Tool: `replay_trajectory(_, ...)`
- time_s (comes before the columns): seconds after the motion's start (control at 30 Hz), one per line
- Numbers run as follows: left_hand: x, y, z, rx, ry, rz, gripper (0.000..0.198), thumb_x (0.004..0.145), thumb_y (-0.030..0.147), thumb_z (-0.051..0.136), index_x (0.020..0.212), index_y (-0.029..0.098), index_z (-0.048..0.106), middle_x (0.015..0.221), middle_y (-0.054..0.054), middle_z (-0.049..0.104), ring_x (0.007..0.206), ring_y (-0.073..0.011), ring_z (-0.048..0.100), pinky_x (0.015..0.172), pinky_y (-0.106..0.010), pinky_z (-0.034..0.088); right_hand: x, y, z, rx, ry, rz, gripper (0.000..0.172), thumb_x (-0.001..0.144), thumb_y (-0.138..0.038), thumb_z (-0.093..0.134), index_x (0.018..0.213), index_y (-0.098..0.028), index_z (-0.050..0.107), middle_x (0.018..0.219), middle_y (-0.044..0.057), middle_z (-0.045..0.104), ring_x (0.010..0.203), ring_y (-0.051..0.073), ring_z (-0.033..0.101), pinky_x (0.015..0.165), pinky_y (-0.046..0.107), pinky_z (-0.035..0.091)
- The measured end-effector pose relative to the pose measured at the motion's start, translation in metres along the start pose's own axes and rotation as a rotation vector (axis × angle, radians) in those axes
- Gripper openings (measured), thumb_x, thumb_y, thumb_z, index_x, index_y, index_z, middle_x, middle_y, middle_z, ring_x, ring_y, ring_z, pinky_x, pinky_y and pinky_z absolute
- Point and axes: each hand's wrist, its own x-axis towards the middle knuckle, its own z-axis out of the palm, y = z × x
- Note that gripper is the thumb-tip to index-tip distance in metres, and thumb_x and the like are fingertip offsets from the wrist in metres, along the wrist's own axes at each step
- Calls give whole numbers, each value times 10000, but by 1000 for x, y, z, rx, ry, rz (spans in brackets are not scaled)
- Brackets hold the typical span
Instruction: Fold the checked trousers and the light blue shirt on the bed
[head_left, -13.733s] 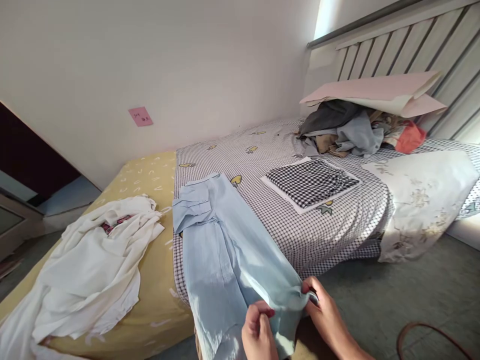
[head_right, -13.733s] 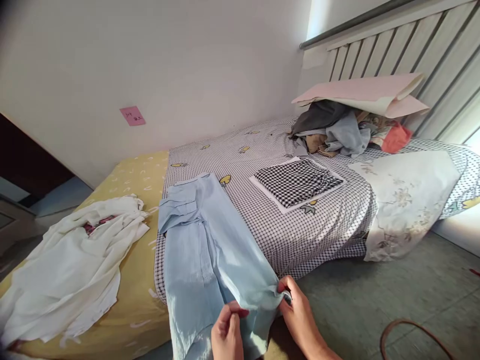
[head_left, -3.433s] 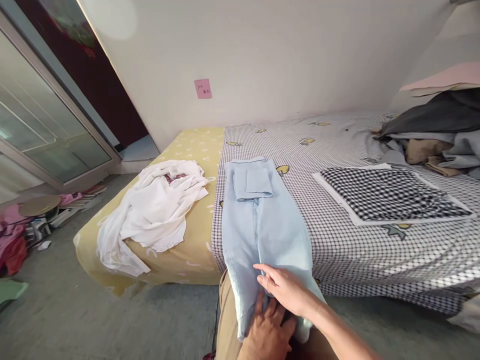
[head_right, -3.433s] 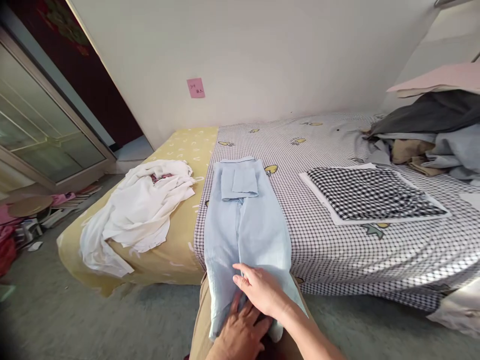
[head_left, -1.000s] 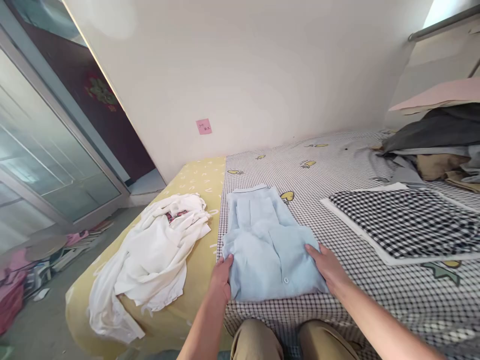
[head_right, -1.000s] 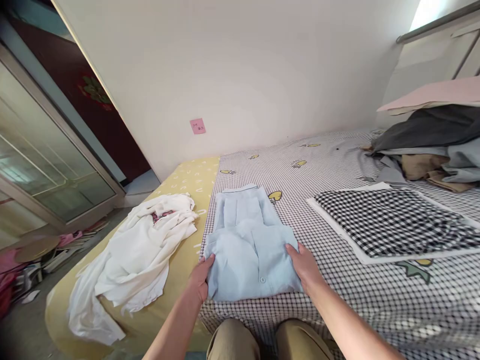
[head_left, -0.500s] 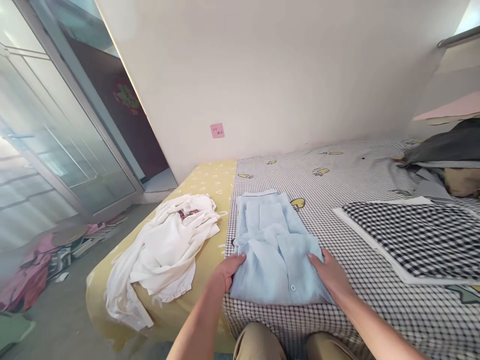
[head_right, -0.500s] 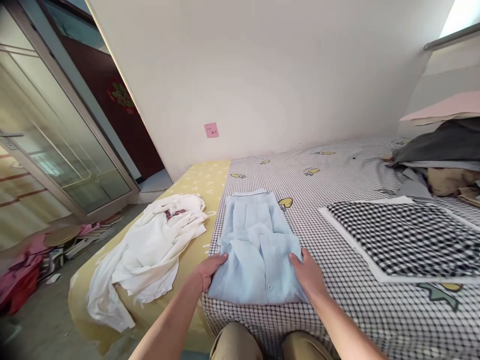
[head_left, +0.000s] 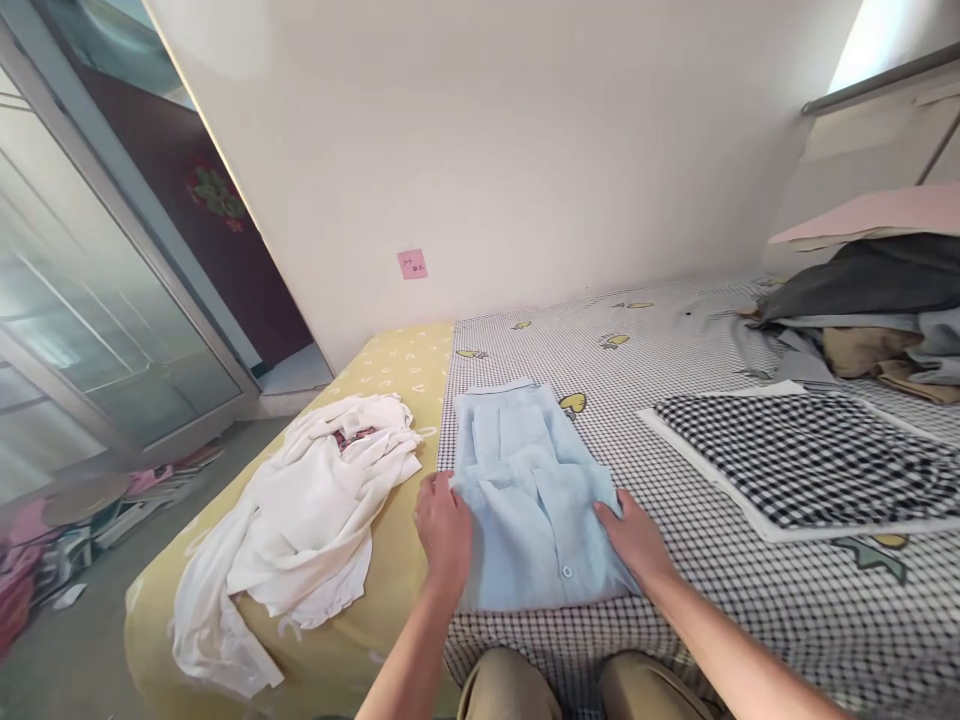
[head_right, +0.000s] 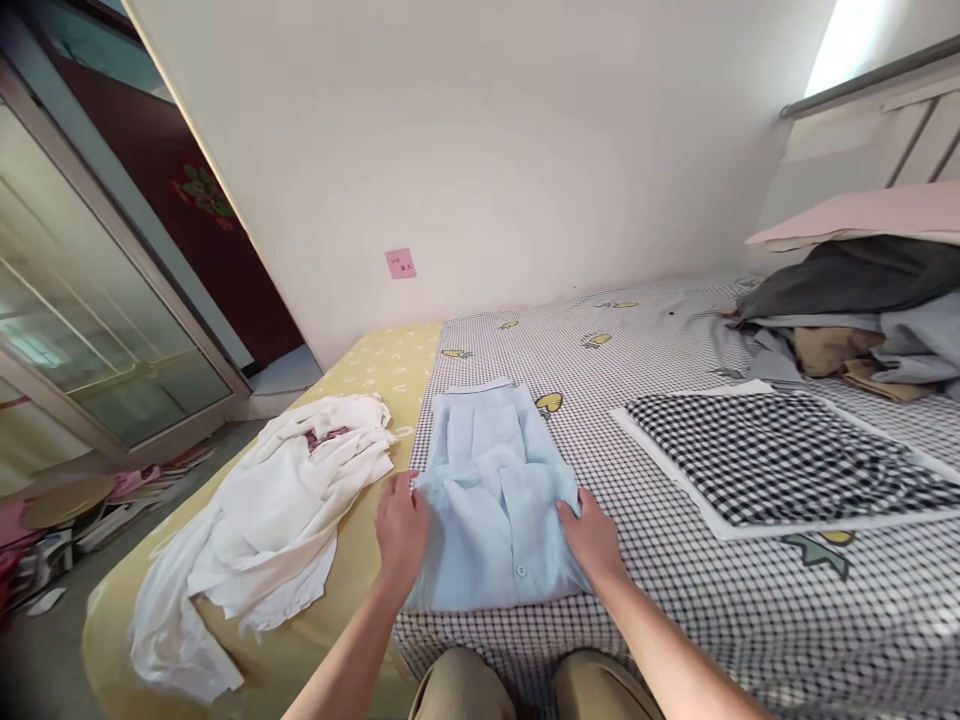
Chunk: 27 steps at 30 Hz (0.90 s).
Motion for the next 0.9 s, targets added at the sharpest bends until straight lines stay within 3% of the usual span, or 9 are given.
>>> replay_trajectory(0.1,-17,0,7,68,-10,226,375,943,140,381,1090,211,719,1384,-120,626,1396,-297,482,1239,-555,287,0,1,0,35,-2,7,504,892,-474,504,1274,-172,633,1165,150,749,1089,338,702,939,459,532)
replay_trajectory(0.23,-20,-25,35,337,-48,444,429,1006,308,384,1334,232,650,1527,-145,552,1450,-328,456,1190,-616,360,-2,0,0,92,-24,21,518,907,-482,507,1312,-177,614,1218,152,732,1159,333,676,1013,480,498)
replay_trajectory(0.4,-15,-51,60,575,-56,503,467,1007,356,392,1384,218,631,1584,-159,483,1486,-352,418,1205,-677,286,-6,-11,-15,235,-126,30,530,932,-593,502,1293,-232,644,1202,127,751,1095,279,711,952,438,545)
replay_trajectory(0.53,-17,-50,61,668,-5,527,464,1018,359,366,1313,193,683,1584,-163,476,1484,-361,421,1211,-667,279,-11,-17,-46,436,-385,133,693,950,-758,348,1301,-244,652,1169,118,766,992,245,738,863,402,574)
replay_trajectory(0.63,-18,-45,60,685,-12,518,469,1019,368,367,1326,193,675,1588,-161,470,1487,-361,416,1216,-654,275,-13,-14,-66,501,-501,212,659,945,-735,423,1430,-303,531,1189,70,752,903,214,733,790,372,577)
replay_trajectory(0.7,-19,-43,60,704,-21,500,476,1019,366,363,1352,194,658,1592,-162,462,1487,-358,417,1214,-660,271,-12,-8,-75,399,-388,185,602,967,-644,449,1477,-325,463,1123,55,756,776,198,722,698,358,579)
replay_trajectory(0.77,-19,-42,61,722,-24,491,487,1022,357,352,1375,186,640,1594,-170,455,1489,-357,414,1209,-669,270,-10,-4,-79,259,-181,82,549,992,-532,407,1478,-283,464,1080,77,747,746,210,719,692,388,591)
replay_trajectory(0.83,-19,-42,62,736,-17,498,490,1023,356,349,1374,180,641,1592,-174,455,1486,-361,417,1206,-672,273,-11,-6,-78,148,15,-50,517,985,-429,408,1456,-237,500,1201,128,706,951,257,726,861,466,587)
replay_trajectory(0.9,-19,-43,63,759,5,514,481,1024,360,358,1361,183,652,1590,-168,460,1480,-363,426,1202,-668,284,-17,-15,-71,-10,147,-213,510,981,-380,431,1460,-229,517,1423,159,591,1279,314,598,1088,545,464)
